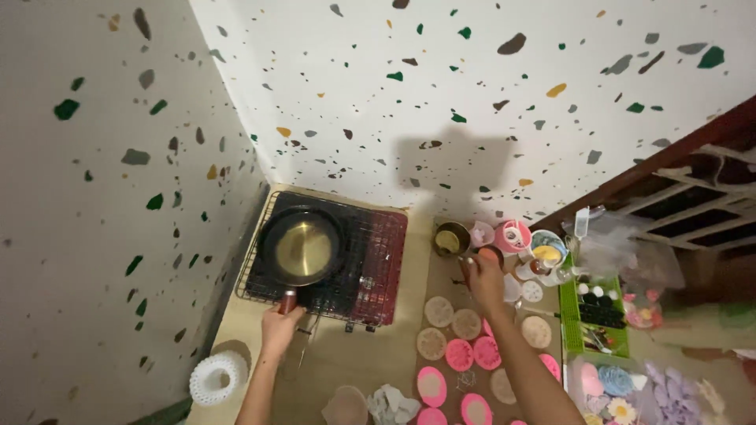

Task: Melting wax and pouring it into silicone molds to create candles.

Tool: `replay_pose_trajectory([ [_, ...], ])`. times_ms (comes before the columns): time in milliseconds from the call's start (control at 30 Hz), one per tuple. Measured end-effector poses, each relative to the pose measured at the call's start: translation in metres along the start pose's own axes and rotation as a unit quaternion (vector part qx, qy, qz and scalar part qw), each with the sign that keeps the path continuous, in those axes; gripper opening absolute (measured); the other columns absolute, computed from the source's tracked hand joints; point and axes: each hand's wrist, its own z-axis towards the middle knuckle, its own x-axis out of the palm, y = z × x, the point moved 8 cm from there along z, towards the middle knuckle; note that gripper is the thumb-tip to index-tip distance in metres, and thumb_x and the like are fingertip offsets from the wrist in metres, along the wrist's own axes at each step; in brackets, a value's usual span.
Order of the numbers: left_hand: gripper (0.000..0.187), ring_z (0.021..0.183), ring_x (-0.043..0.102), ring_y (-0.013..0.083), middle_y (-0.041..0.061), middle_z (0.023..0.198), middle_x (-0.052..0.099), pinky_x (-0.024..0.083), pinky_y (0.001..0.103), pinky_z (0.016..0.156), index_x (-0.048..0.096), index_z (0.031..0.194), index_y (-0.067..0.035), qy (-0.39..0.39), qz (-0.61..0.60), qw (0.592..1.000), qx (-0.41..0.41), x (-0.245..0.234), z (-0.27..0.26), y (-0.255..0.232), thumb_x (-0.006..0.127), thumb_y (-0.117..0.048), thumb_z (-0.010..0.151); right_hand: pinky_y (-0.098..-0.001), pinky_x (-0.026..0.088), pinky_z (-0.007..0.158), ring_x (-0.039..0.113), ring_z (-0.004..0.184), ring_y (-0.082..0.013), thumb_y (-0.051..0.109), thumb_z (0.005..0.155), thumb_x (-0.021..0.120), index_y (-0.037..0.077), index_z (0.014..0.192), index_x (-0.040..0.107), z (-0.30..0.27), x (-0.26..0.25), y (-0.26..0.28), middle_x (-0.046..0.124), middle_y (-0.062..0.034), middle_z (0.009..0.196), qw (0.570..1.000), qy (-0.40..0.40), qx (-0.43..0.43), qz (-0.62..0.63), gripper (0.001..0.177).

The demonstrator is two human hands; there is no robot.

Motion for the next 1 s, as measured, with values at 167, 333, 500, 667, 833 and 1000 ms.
replay_pose_trajectory([
  [167,0.021,0.055,0.052,0.0150,0.005,0.062,0.061,0.042,0.035,0.053,0.066,0.072,0.002,0.007,-0.026,0.998,0.052,-0.010,0.013,0.004,0.077,-0.016,0.074,-0.0491,0.052,0.082,0.066,0.099,-0.0394,0.018,0.097,0.059,0.010,0.117,0.074,0.021,0.015,0.020,0.071,-0.0198,0.107,1.000,0.017,0.007,-0.025,0.026],
  [333,0.017,0.055,0.053,0.0182,0.008,0.061,0.061,0.042,0.036,0.054,0.069,0.074,0.001,0.001,0.057,0.998,-0.026,-0.023,0.008,-0.003,0.076,-0.014,0.075,-0.0490,0.052,0.090,0.066,0.102,-0.0387,0.017,0.092,0.063,0.008,0.112,0.074,0.030,0.016,0.024,0.071,-0.0188,0.106,0.984,0.019,-0.089,-0.150,0.025],
  [500,0.016,0.053,0.052,0.0168,0.005,0.060,0.059,0.041,0.034,0.053,0.068,0.076,0.001,0.027,0.017,0.999,-0.016,-0.020,0.018,0.004,0.076,-0.013,0.073,-0.0482,0.052,0.091,0.066,0.102,-0.0390,0.016,0.093,0.062,0.003,0.107,0.074,0.027,0.013,0.016,0.072,-0.0216,0.104,0.996,-0.032,-0.042,-0.066,0.024],
  [667,0.019,0.052,0.050,0.0176,0.006,0.060,0.058,0.038,0.036,0.051,0.067,0.074,0.001,0.047,-0.014,0.999,-0.012,-0.012,0.021,0.006,0.077,-0.014,0.073,-0.0472,0.052,0.090,0.067,0.099,-0.0380,0.017,0.092,0.062,0.005,0.110,0.076,0.031,0.017,0.013,0.072,-0.0216,0.101,1.000,-0.026,-0.016,0.001,0.026],
  [833,0.018,0.053,0.051,0.0162,0.006,0.060,0.058,0.040,0.034,0.053,0.066,0.073,-0.001,0.049,0.047,0.997,-0.048,-0.016,0.023,0.001,0.077,-0.015,0.075,-0.0506,0.051,0.087,0.066,0.101,-0.0408,0.013,0.092,0.061,0.002,0.113,0.075,0.023,0.005,0.028,0.072,-0.0225,0.104,0.994,-0.055,-0.044,-0.087,0.027],
  [1000,0.017,0.053,0.046,0.0161,0.005,0.060,0.054,0.035,0.035,0.052,0.066,0.076,0.000,0.069,0.010,0.996,-0.056,-0.016,0.017,-0.005,0.076,-0.013,0.076,-0.0488,0.052,0.087,0.068,0.096,-0.0409,0.019,0.094,0.062,0.001,0.110,0.074,0.034,0.009,0.021,0.072,-0.0248,0.101,0.998,-0.059,-0.019,-0.013,0.027],
])
